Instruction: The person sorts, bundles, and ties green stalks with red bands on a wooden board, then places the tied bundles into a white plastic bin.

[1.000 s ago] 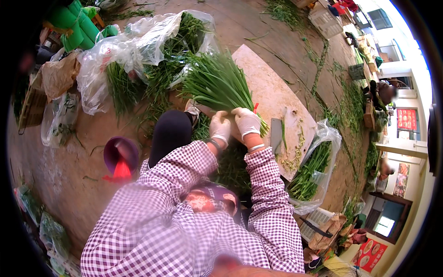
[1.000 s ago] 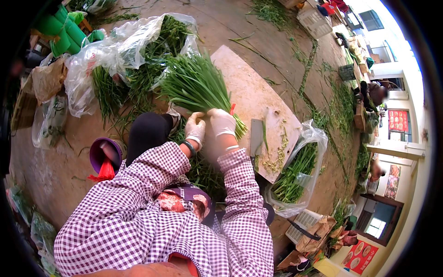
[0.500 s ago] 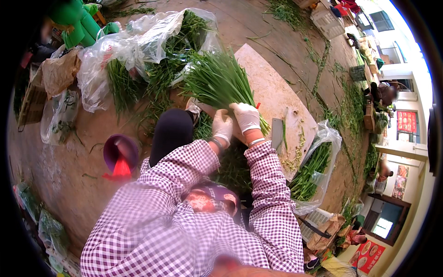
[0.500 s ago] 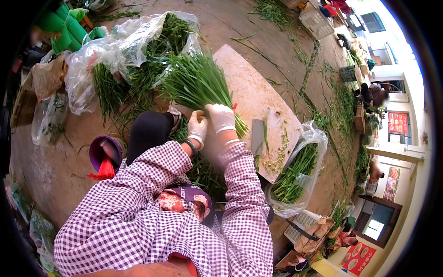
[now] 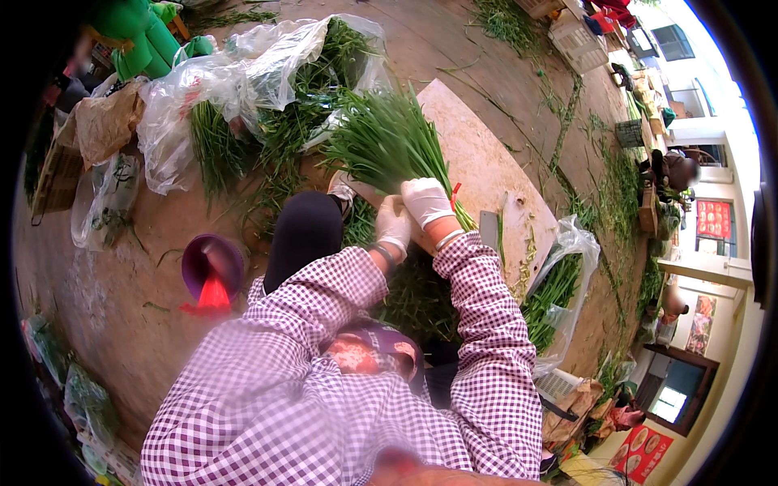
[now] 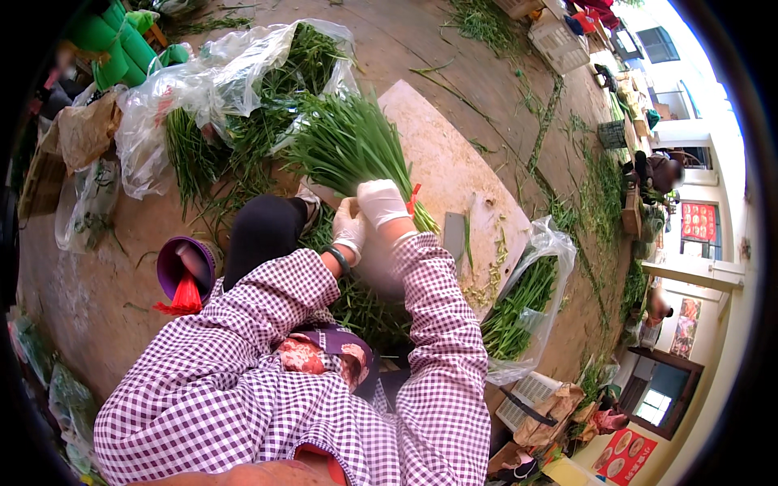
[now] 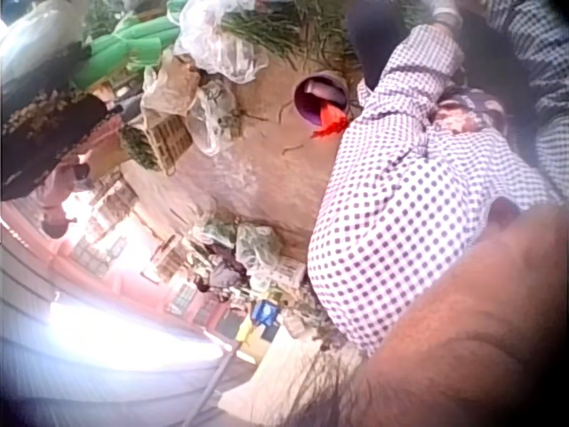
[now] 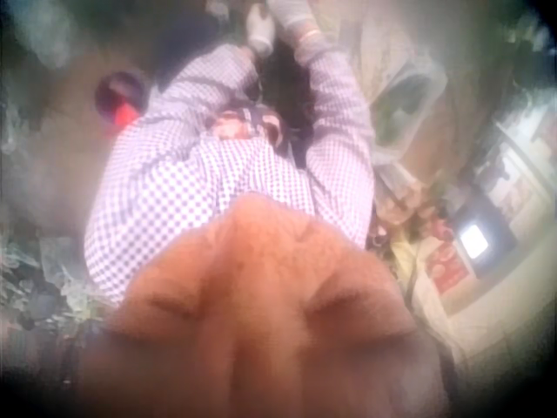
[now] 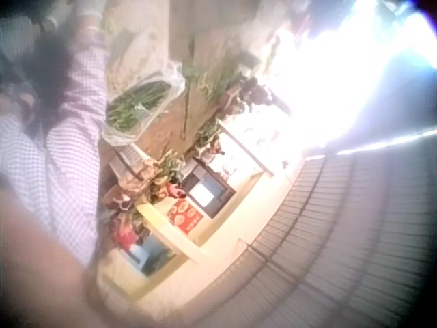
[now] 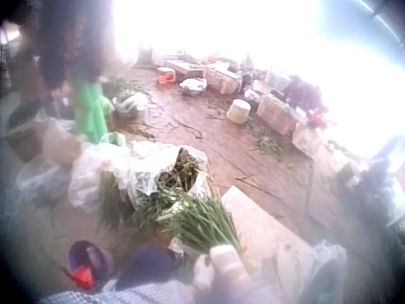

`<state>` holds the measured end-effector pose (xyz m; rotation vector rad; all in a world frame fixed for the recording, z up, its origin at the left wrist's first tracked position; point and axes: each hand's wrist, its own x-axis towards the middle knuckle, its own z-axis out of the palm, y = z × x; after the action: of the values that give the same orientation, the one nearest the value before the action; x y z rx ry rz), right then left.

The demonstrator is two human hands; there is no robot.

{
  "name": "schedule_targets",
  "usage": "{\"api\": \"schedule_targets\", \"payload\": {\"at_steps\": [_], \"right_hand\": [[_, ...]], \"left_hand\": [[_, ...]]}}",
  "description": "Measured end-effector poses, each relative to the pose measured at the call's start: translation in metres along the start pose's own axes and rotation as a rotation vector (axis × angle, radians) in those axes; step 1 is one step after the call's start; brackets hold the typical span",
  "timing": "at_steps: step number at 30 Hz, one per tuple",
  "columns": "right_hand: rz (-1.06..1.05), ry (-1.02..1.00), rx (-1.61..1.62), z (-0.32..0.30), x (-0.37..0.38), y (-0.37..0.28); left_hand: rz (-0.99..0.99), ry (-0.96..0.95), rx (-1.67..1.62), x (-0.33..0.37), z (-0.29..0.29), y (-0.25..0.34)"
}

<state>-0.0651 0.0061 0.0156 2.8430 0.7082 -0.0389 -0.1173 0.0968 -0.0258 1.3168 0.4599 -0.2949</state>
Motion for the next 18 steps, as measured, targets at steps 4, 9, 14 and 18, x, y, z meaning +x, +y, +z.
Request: {"api": "schedule_targets", "payload": {"at_steps": [4, 9, 14, 18], "right_hand": [[0.049, 0.062, 0.037, 0.005, -0.002, 0.002], [0.257, 0.053, 0.134, 0.017, -0.008, 0.019], [0.614, 0.269, 0.501, -0.007, -0.028, 0.035], [0.761, 0.129, 1.348, -0.038, -0.058, 0.032]], "left_hand": [[0.018, 0.007, 0.067, 0.001, -0.003, -0.004], [0.015, 0.0, 0.178, -0.008, -0.004, 0.012], [0.016, 0.001, 0.149, -0.003, -0.004, 0.004], [0.109, 0.058, 0.191, -0.004, -0.005, 0.002]]}}
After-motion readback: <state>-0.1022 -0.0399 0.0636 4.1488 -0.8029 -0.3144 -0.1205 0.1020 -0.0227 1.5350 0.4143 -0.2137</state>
